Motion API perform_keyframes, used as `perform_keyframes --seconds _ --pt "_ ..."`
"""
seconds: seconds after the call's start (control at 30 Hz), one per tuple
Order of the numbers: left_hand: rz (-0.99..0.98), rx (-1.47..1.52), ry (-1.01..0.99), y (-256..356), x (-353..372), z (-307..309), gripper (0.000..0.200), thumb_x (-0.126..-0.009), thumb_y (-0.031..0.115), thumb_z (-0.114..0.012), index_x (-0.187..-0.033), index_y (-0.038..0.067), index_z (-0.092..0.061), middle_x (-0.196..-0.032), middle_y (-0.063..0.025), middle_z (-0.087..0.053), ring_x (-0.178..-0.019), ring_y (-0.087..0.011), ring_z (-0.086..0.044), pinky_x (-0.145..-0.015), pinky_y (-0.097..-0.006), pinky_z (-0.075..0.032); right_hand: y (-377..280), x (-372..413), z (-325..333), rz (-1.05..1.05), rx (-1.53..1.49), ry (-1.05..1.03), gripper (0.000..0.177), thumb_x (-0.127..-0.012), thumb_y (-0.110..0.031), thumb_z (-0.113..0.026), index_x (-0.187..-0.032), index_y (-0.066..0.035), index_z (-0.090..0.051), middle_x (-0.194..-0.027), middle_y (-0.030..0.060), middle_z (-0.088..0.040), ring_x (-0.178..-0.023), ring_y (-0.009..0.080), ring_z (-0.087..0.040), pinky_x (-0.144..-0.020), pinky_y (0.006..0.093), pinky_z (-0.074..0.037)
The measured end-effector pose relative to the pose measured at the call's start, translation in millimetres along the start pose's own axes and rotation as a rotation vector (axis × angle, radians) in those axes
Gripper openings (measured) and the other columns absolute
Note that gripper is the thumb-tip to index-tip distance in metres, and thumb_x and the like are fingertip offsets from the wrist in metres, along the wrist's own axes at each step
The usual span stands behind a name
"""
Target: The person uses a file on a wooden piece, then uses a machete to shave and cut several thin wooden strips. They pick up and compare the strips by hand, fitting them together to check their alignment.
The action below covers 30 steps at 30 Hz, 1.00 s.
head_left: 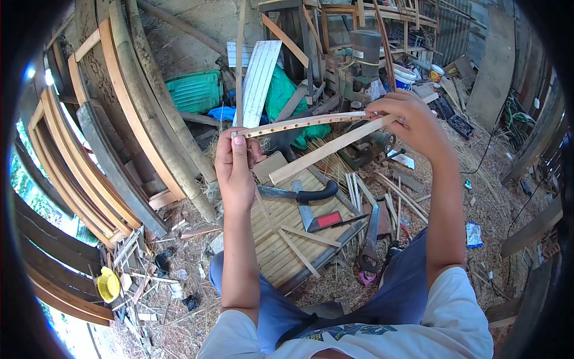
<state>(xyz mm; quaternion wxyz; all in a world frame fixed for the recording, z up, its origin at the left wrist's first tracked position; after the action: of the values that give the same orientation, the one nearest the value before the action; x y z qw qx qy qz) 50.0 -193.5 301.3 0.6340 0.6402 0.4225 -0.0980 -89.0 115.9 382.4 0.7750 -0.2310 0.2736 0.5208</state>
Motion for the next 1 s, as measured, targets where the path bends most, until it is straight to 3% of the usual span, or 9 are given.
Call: perform_keyframes --seconds 0.33,0.43,0.63,0.73,0.83,0.87,0.93,1.0 --pt "-0.055 -0.015 0.063 1 -3 4 0.027 -0.119 0.029 -0.047 -0.123 0.006 -0.061 -0.087 0.0 -0.06 -0.076 -0.0071 -0.048 -0.07 -0.0239 -0.039 -5 -6 -4 -0.043 0.005 0.066 0.028 -0.087 -0.005 -0.077 -0.114 -0.011 -0.078 -0.104 0.007 -0.074 -0.103 0.0311 -0.068 -0.095 0.0459 -0.051" --pt "-0.068 -0.004 0.105 -3 -5 11 0.026 -0.118 0.029 -0.049 -0.123 0.006 -0.061 -0.088 -0.0001 -0.06 -0.078 -0.0074 -0.051 -0.071 -0.0243 -0.041 -8 -6 -7 -0.01 0.011 0.209 0.026 -0.087 -0.006 -0.078 -0.112 -0.011 -0.079 -0.104 0.0065 -0.072 -0.1 0.0315 -0.068 -0.092 0.0449 -0.052" --pt "-0.089 -0.055 0.188 -3 -10 33 0.026 -0.117 0.031 -0.052 -0.122 0.007 -0.062 -0.088 -0.0007 -0.064 -0.075 -0.0087 -0.052 -0.07 -0.0263 -0.044 -1 -5 -5 -0.074 0.058 0.273 0.021 -0.088 -0.004 -0.076 -0.108 -0.009 -0.08 -0.105 0.0062 -0.071 -0.1 0.03 -0.07 -0.082 0.0422 -0.055" --pt "-0.083 -0.046 0.207 -3 -11 35 0.026 -0.117 0.03 -0.052 -0.122 0.007 -0.062 -0.091 -0.0026 -0.068 -0.076 -0.0096 -0.055 -0.071 -0.0266 -0.046 3 -3 -7 -0.167 -0.081 0.266 0.023 -0.087 -0.004 -0.075 -0.109 -0.009 -0.08 -0.104 0.0083 -0.071 -0.094 0.0291 -0.071 -0.075 0.0409 -0.057" --pt "-0.073 -0.022 0.207 -2 -11 33 0.026 -0.117 0.03 -0.051 -0.122 0.007 -0.062 -0.096 -0.0053 -0.072 -0.079 -0.0116 -0.06 -0.075 -0.0279 -0.049 2 -2 -8 -0.143 0.014 0.269 0.018 -0.088 -0.009 -0.079 -0.106 -0.009 -0.08 -0.091 0.0093 -0.071 -0.079 0.0282 -0.071 -0.066 0.0389 -0.055" --pt "-0.076 -0.015 0.203 -1 -11 33 0.026 -0.117 0.03 -0.051 -0.122 0.006 -0.062 -0.098 -0.0061 -0.072 -0.081 -0.0125 -0.061 -0.077 -0.0287 -0.05 3 -1 -10 -0.229 -0.039 0.208 0.017 -0.088 -0.014 -0.081 -0.105 -0.009 -0.08 -0.086 0.0093 -0.07 -0.075 0.0282 -0.07 -0.065 0.0385 -0.053" --pt "-0.079 -0.011 0.201 -2 -11 33 0.027 -0.117 0.03 -0.051 -0.122 0.006 -0.061 -0.101 -0.0072 -0.074 -0.083 -0.0141 -0.063 -0.079 -0.0303 -0.052 -3 0 -12 -0.399 -0.146 0.084 0.022 -0.088 -0.025 -0.086 -0.102 -0.008 -0.08 -0.075 0.0091 -0.068 -0.066 0.0283 -0.068 -0.061 0.0377 -0.051" --pt "-0.08 -0.019 0.207 -3 -11 34 0.027 -0.117 0.03 -0.051 -0.123 0.006 -0.061 -0.103 -0.0079 -0.074 -0.084 -0.0154 -0.064 -0.082 -0.0318 -0.054 -4 -2 -14 -0.319 -0.063 0.068 0.033 -0.086 -0.036 -0.087 -0.098 -0.007 -0.079 -0.068 0.0083 -0.066 -0.06 0.028 -0.065 -0.059 0.0368 -0.049"
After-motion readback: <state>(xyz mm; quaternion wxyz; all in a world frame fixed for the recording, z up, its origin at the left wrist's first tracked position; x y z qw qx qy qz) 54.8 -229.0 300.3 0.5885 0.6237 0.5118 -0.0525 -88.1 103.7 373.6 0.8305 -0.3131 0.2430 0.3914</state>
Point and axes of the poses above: each hand's wrist, its own x-axis away from the middle knuckle, its own z-axis out of the back of the hand, y = z × x, the point moved 5 cm from there along -x, towards the middle knuckle
